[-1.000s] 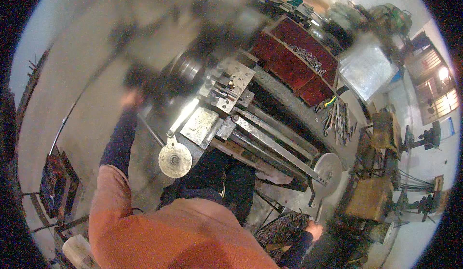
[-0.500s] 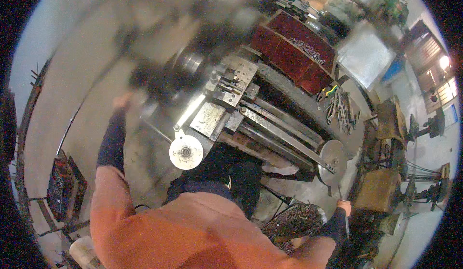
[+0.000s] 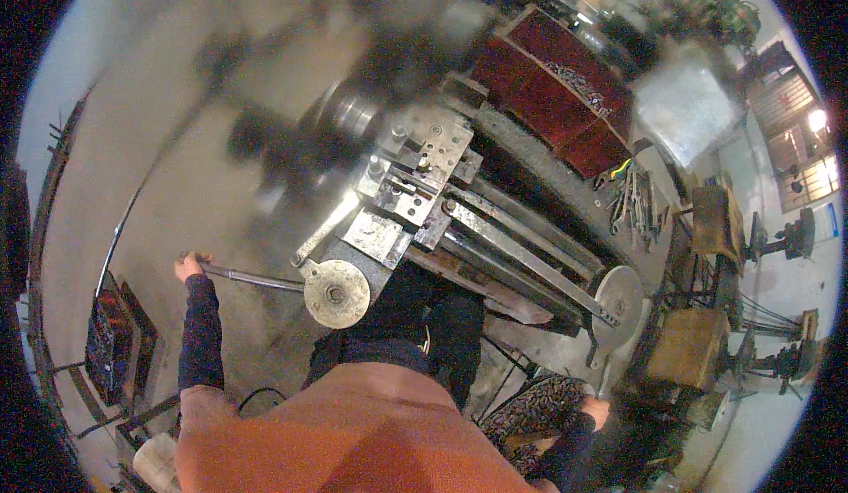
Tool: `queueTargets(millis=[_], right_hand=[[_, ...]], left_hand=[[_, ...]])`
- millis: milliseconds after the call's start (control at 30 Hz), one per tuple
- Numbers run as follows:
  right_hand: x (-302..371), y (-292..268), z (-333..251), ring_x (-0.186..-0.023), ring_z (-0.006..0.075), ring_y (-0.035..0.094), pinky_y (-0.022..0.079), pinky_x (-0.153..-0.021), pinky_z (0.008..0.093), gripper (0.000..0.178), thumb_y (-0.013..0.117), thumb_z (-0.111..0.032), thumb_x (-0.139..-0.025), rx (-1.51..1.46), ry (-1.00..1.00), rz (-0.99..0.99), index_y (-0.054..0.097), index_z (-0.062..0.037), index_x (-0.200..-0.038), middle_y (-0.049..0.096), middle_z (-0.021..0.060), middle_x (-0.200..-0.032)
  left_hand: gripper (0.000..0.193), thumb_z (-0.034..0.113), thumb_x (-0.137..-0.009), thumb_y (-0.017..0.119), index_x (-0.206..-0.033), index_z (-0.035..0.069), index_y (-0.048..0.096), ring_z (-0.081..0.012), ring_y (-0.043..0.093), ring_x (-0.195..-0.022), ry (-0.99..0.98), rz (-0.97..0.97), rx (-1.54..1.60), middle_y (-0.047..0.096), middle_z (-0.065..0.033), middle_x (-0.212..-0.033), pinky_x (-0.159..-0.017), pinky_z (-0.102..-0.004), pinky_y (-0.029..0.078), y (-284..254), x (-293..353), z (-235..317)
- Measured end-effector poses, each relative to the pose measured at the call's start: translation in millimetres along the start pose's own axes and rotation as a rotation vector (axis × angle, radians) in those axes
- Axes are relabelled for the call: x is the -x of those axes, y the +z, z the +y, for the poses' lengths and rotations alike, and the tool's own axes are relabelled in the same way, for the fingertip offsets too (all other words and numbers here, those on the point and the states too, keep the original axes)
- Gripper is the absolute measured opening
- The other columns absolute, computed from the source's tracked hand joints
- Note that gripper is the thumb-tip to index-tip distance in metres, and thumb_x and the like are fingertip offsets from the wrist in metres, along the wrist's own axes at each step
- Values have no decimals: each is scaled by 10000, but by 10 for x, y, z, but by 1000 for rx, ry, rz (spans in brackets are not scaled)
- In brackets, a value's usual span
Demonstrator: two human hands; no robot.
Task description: The person operates a metal turning machine, repeatedly inserting small metal pieces into the chuck, adjusting controls, and removing finished pieces. The person places the finished pieces into a nearby container.
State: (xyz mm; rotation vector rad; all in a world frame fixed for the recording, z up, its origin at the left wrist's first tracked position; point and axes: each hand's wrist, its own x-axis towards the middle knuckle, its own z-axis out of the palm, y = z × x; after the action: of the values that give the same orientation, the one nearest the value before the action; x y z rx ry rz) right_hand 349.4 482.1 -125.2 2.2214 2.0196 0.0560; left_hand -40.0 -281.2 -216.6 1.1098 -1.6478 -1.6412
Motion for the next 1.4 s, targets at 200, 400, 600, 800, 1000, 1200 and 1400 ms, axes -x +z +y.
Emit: queueTargets(millis=[200,400,600,800,1000,1200,1400], right_hand=[[-60,133,87,-984,364,566,439,-839,421,404,573,-295,-676,-14,9,4,611,-13,-962,606,215,-1017],[114,-25,-17,-996,360,560,432,-838,410,449,566,-293,-671,-15,0,-44,588,7,-1005,597,221,-1039],[-13,104,40,-963,367,573,449,-821,429,438,587,-328,-670,-18,-8,23,617,-10,-970,603,204,-1038],[-779,16,120,-925,357,587,463,-776,446,468,610,-397,-649,75,-139,39,624,-30,-940,616,198,-995],[-1337,-168,-140,-987,311,577,455,-814,414,401,594,-303,-689,205,-140,132,599,-84,-1025,614,142,-1039],[-1260,139,-152,-1025,300,548,397,-897,416,415,632,-257,-673,67,-119,384,580,-98,-1053,590,123,-1094],[-224,308,-180,-1044,343,522,412,-888,401,625,691,-165,-585,-303,-461,449,523,-29,-1171,551,213,-1126]], left_hand=[[276,-13,-738,489,-972,-85,360,-301,572,-487,70,-90,9,541,-200,-646,-442,-403,508,234,-28,55],[259,-27,-739,481,-968,-88,376,-296,591,-550,73,-90,-11,544,-221,-736,-474,-410,544,242,-25,92],[214,16,-733,520,-920,-56,443,-255,574,-484,52,-132,-172,574,-175,-667,-441,-343,490,175,-55,114],[183,41,-728,527,-853,-49,429,-233,551,-456,128,-112,-244,546,-152,-641,-387,-357,473,-224,-39,162],[255,156,-729,573,-856,-57,516,-250,591,-508,-91,-363,-523,598,-168,-633,-390,-333,445,-469,116,410],[384,230,-664,612,-946,-31,622,-285,631,-817,352,-556,-1067,644,-194,-836,-762,-358,488,16,-1065,185],[391,277,-695,622,-991,23,601,-326,601,-902,1000,-655,-1307,632,-186,-913,-802,-401,472,1408,-439,-27]])
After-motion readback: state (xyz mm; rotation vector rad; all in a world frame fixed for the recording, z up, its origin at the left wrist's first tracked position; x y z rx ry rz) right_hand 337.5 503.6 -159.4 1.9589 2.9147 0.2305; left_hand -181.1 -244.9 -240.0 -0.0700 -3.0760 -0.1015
